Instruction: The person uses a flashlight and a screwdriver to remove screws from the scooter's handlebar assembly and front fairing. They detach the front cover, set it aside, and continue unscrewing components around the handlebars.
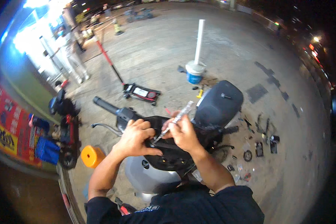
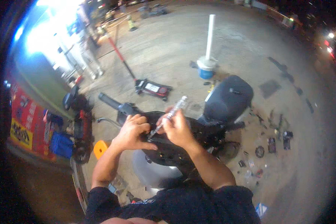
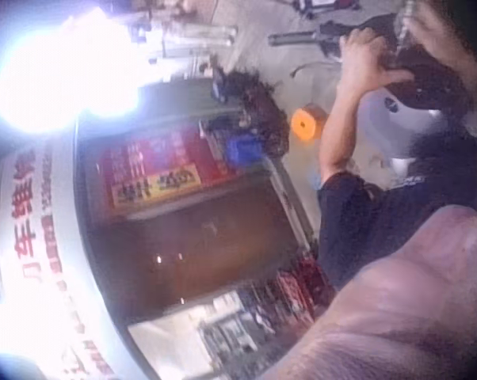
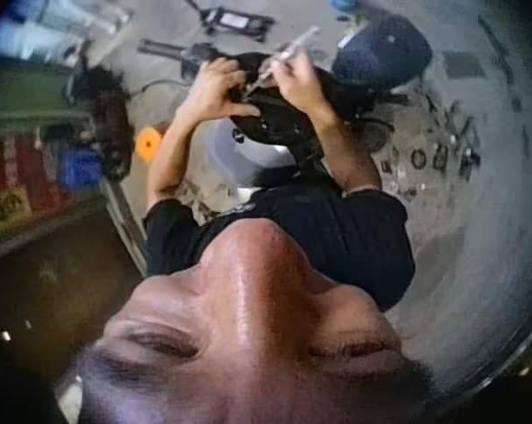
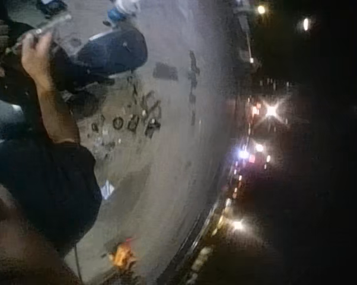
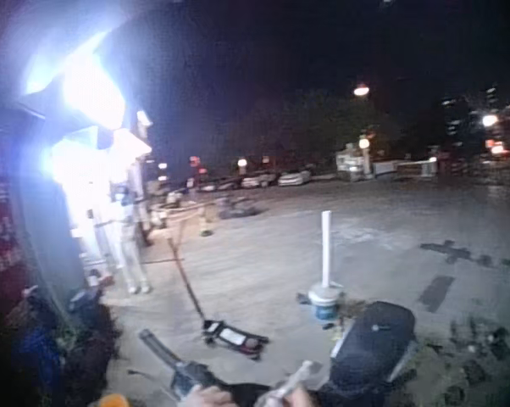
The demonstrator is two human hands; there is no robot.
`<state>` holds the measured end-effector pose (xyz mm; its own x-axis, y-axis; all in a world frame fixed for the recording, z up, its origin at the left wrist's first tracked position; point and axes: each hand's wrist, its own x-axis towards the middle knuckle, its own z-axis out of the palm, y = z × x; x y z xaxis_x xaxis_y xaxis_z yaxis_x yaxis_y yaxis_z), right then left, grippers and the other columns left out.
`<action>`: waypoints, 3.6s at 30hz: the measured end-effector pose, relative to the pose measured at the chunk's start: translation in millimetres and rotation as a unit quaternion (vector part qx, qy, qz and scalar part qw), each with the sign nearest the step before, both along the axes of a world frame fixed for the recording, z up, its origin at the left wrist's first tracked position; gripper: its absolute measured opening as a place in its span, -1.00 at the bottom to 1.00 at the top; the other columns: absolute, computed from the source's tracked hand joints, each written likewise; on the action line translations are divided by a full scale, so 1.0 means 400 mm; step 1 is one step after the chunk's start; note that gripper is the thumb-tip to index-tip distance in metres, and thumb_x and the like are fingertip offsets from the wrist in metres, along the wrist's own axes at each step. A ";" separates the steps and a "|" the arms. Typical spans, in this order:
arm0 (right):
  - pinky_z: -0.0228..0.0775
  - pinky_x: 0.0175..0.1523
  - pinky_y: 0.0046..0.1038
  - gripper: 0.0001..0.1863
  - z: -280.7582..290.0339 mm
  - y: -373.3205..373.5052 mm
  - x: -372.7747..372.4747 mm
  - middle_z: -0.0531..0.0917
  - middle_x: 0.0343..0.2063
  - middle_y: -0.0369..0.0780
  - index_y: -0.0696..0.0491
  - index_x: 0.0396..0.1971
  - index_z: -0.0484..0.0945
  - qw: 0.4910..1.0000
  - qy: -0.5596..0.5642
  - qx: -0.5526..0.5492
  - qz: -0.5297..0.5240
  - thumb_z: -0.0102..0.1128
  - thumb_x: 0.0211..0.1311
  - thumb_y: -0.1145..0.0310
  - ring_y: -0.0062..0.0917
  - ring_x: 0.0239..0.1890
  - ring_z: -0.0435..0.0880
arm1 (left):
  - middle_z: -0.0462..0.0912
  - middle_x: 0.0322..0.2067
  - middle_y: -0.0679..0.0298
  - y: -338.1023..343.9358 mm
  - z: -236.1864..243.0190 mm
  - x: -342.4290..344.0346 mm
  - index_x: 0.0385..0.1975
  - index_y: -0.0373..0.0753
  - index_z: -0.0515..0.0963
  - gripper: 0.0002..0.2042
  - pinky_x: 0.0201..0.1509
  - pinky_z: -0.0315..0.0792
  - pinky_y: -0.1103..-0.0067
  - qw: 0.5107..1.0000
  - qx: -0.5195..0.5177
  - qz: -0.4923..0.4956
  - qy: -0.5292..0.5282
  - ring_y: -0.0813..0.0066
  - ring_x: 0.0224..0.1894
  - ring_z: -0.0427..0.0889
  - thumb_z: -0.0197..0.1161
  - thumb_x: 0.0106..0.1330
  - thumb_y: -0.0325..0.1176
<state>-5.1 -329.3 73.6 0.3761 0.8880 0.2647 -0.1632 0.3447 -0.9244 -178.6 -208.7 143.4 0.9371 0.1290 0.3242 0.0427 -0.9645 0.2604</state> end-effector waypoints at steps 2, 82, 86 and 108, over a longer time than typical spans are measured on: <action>0.69 -0.16 -0.38 -0.69 0.004 0.006 -0.006 0.57 -0.22 -0.15 0.08 0.13 0.16 0.999 0.034 -0.004 0.013 -0.05 0.48 0.45 -0.53 -0.24 0.65 | 0.42 -0.49 0.31 0.000 0.002 0.002 -0.55 -0.11 0.54 -0.46 -0.24 0.20 0.36 1.000 0.010 0.008 -0.003 0.23 -0.31 0.47 0.54 -0.21 0.24; 0.52 -0.26 -0.60 -0.71 0.036 -0.012 -0.009 0.54 -0.36 -0.26 0.13 0.02 0.30 0.997 -0.072 -0.003 0.033 0.01 0.34 0.63 -0.69 -0.35 0.57 | 0.45 -0.09 0.13 -0.027 -0.030 -0.052 -0.08 -0.22 0.42 -0.48 0.06 0.36 0.19 0.983 0.097 -0.107 0.113 0.09 0.01 0.45 0.39 -0.08 -0.21; 0.49 -0.26 -0.66 -0.71 0.048 -0.021 -0.001 0.52 -0.35 -0.27 0.11 0.03 0.28 0.997 -0.034 -0.024 0.061 -0.04 0.36 0.64 -0.76 -0.34 0.53 | 0.44 -0.09 0.16 -0.018 -0.050 -0.050 -0.08 -0.18 0.44 -0.55 0.08 0.39 0.24 0.982 0.141 -0.114 0.054 0.15 0.01 0.46 0.32 -0.03 -0.28; 0.53 -0.23 -0.64 -0.41 0.050 -0.036 -0.013 0.56 -0.36 -0.25 0.22 0.38 0.07 0.998 -0.046 -0.035 0.029 -0.03 0.39 0.61 -0.70 -0.36 0.55 | 0.41 -0.20 0.27 -0.035 -0.018 -0.020 -0.17 -0.12 0.40 -0.39 -0.05 0.33 0.43 0.983 0.121 -0.111 0.081 0.31 -0.09 0.46 0.43 -0.28 -0.03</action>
